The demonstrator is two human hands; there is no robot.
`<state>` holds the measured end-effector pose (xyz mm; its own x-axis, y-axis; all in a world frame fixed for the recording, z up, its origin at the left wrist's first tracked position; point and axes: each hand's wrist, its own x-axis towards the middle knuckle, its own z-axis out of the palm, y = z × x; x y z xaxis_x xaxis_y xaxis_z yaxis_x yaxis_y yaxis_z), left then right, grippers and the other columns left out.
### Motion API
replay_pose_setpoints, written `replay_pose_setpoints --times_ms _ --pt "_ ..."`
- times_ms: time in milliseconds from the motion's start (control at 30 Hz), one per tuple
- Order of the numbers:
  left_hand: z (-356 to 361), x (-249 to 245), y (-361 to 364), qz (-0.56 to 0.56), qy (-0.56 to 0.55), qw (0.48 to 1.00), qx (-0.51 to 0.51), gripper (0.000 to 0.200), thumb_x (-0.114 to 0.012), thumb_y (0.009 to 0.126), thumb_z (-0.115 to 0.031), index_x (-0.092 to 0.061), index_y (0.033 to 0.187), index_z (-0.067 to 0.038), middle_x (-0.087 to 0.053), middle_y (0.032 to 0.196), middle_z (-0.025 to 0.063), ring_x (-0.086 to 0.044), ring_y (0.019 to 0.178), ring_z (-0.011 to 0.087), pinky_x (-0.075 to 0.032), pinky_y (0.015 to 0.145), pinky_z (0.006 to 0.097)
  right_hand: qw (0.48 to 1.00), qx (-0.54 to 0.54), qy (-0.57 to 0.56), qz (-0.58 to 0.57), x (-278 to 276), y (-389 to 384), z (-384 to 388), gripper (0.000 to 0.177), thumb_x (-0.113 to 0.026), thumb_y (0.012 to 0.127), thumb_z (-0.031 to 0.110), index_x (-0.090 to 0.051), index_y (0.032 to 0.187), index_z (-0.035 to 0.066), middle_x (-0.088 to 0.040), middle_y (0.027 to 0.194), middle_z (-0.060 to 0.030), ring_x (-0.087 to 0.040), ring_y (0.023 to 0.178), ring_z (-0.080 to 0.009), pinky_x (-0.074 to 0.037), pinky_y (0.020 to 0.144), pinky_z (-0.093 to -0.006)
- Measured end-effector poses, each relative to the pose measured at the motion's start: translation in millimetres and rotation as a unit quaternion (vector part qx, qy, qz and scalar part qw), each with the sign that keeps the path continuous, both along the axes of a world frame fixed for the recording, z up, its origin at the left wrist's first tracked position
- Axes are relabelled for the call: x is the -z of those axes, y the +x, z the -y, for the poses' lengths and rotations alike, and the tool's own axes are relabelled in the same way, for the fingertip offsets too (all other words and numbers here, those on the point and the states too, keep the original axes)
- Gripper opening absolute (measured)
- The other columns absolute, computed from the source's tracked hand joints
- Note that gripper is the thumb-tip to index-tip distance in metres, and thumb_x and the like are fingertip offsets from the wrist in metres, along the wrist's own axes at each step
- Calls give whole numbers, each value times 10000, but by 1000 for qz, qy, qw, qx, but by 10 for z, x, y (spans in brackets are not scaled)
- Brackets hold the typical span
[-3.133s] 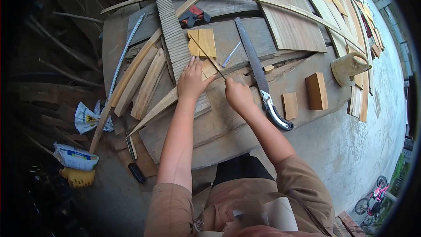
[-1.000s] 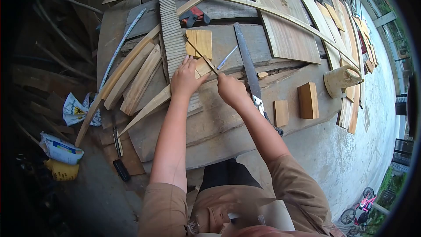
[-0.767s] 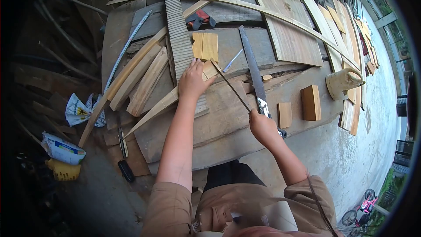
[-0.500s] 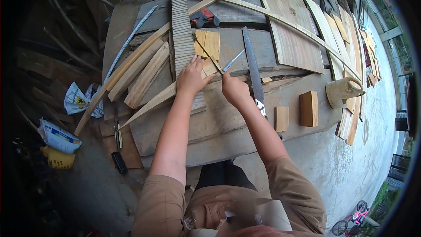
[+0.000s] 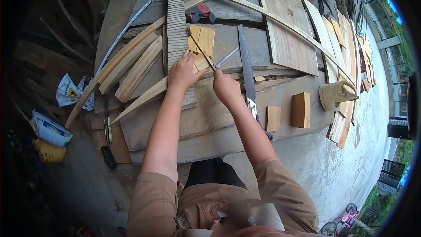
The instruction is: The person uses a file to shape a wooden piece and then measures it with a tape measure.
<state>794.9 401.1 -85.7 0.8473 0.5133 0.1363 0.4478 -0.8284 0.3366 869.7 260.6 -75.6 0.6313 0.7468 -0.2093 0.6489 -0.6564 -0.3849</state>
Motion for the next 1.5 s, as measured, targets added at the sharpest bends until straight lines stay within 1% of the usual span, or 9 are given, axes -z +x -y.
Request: replay_pose_setpoints --times_ms 200,300,533,733,933,1000,1100,1333,1500 --pt "8 -55 -12 -14 5 1000 21 598 -636 678 -442 -501 1094 -35 -472 1200 124 -406 1159 209 -404 888 330 998 28 -45 -27 -105 -417 967 126 -401 820 146 -438 801 27 -571 584 -196 -582 546 -351 -451 481 -458" --pt "-2 -24 2 -20 9 1000 8 590 -633 683 -427 -497 1099 -32 -471 1201 125 -402 1162 208 -400 893 332 998 38 -45 -21 -169 -435 1056 120 -413 823 149 -429 797 34 -564 564 -192 -581 536 -349 -447 472 -454" --pt "-10 -12 16 -19 24 1000 1 583 -634 684 -412 -494 1102 -29 -464 1210 123 -389 1173 208 -389 906 333 999 -11 33 29 54 27 59 128 -387 791 88 -486 830 17 -602 685 -182 -601 634 -345 -481 542 -426" --pt "3 -40 18 -15 4 1000 10 588 -645 671 -415 -501 1088 -27 -472 1206 117 -376 1185 221 -373 925 327 998 41 -24 -36 -16 -407 999 105 -408 798 120 -449 790 25 -581 616 -205 -584 551 -358 -461 491 -445" --pt "11 -48 39 -50 -10 998 -30 613 -636 680 -412 -474 1127 -25 -434 1242 122 -365 1190 218 -372 923 328 999 43 16 5 30 -202 629 117 -396 802 119 -466 798 25 -587 623 -195 -592 565 -347 -468 491 -437" --pt "3 -25 23 -27 22 999 15 615 -634 683 -415 -474 1125 -17 -432 1242 127 -378 1181 220 -373 921 332 998 -5 58 35 54 -81 303 125 -390 794 110 -482 798 24 -592 635 -190 -596 573 -344 -476 500 -429" --pt "5 -13 37 -33 20 999 7 619 -630 684 -424 -474 1125 -18 -435 1242 121 -385 1176 214 -375 920 330 996 21 68 47 130 1 -25 127 -390 785 101 -495 796 31 -597 642 -179 -600 572 -331 -479 501 -419" --pt "20 -70 41 -47 12 999 9 626 -631 679 -434 -472 1132 -32 -446 1232 116 -400 1165 201 -388 907 332 998 42 -26 -25 -34 -420 1043 88 -431 778 121 -447 795 36 -584 594 -178 -594 539 -323 -464 466 -424" --pt "3 -28 37 -24 22 999 19 618 -633 679 -429 -476 1124 -30 -453 1223 121 -392 1172 198 -390 905 326 1000 3 0 18 -22 -177 516 81 -405 775 84 -459 799 28 -590 627 -186 -594 556 -335 -469 488 -425"
